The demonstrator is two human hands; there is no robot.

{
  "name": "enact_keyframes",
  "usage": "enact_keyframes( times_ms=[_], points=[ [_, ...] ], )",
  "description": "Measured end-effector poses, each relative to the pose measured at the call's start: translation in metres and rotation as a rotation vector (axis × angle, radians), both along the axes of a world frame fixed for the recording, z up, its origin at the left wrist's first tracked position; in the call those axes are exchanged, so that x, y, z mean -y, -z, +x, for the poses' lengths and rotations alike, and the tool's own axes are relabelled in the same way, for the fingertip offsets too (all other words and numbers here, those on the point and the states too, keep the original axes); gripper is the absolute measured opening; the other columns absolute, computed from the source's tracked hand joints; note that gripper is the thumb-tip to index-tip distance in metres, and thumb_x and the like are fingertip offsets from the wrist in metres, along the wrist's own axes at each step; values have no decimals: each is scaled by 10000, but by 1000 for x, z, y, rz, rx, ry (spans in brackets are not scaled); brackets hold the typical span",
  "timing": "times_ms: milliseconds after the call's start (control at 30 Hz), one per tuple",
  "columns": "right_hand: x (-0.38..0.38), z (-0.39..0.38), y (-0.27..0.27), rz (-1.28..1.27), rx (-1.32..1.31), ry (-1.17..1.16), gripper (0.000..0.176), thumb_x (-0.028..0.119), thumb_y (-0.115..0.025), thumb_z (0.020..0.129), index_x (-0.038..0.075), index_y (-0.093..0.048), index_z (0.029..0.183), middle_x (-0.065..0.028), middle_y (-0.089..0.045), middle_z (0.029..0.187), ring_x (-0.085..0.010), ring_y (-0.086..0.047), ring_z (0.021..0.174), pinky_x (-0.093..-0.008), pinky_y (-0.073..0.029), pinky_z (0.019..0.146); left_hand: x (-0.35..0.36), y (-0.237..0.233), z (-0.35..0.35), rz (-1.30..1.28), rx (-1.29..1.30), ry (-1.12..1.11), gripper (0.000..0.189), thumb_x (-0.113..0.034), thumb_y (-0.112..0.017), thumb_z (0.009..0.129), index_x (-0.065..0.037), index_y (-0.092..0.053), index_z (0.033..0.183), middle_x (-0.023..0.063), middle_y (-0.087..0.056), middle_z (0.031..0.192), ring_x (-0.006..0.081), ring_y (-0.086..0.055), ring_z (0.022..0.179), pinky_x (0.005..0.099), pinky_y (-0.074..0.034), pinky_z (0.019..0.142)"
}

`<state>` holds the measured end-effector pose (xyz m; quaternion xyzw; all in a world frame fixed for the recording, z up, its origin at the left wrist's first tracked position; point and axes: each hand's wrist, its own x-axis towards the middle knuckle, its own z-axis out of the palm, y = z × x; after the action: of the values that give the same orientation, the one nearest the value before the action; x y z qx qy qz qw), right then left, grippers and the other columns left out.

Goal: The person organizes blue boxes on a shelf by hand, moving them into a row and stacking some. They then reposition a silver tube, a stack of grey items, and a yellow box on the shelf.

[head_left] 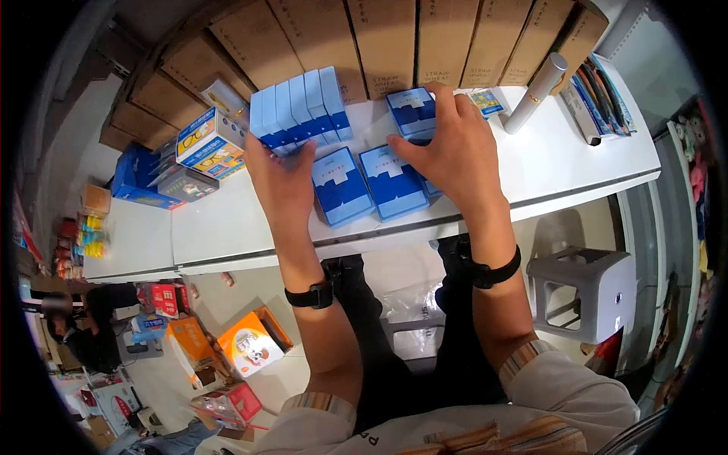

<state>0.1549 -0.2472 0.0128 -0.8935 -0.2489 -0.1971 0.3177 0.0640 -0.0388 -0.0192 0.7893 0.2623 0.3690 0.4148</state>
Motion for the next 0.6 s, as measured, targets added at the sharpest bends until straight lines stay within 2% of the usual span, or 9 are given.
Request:
enact_keyframes(
  times_ms=[167,267,367,467,600],
  points=[
    [3,-1,-4,43,66,-9,683,302,-864,701,13,-585,1254,-194,-660,978,-377,-652,941,-456,-519,837,-7,10,1,-19,77,53,742,-39,-807,833,-78,-441,1478,170,-508,1359,323,-566,1242,461,-476,1034],
    [5,-3,-12,117,-42,-14,681,256,-861,718,12,-571,1283,-215,-678,1051,-385,-659,975,-465,-520,869,-7,9,1,-31,76,54,736,-32,-810,828,-77,-449,1467,169,-510,1352,320,-566,1233,458,-478,1028],
    [4,-3,-13,216,9,-56,724,190,-869,726,8,-534,1341,-248,-677,1145,-389,-675,1013,-449,-540,886,-2,2,1,-21,71,68,731,-32,-813,823,-77,-455,1458,173,-510,1343,325,-563,1221,456,-480,1022],
    [0,-3,-17,397,-151,-205,762,136,-871,739,2,-494,1388,-270,-669,1186,-386,-691,1028,-416,-565,875,-6,8,1,29,38,29,734,-37,-818,818,-78,-456,1455,182,-505,1339,340,-560,1218,455,-480,1021],
    [-12,0,-6,507,-96,-321,759,119,-863,761,7,-479,1406,-269,-672,1188,-372,-707,1029,-394,-581,844,-3,7,0,63,45,20,746,-44,-821,817,-87,-451,1464,195,-491,1355,351,-542,1241,459,-478,1025]
  ],
)
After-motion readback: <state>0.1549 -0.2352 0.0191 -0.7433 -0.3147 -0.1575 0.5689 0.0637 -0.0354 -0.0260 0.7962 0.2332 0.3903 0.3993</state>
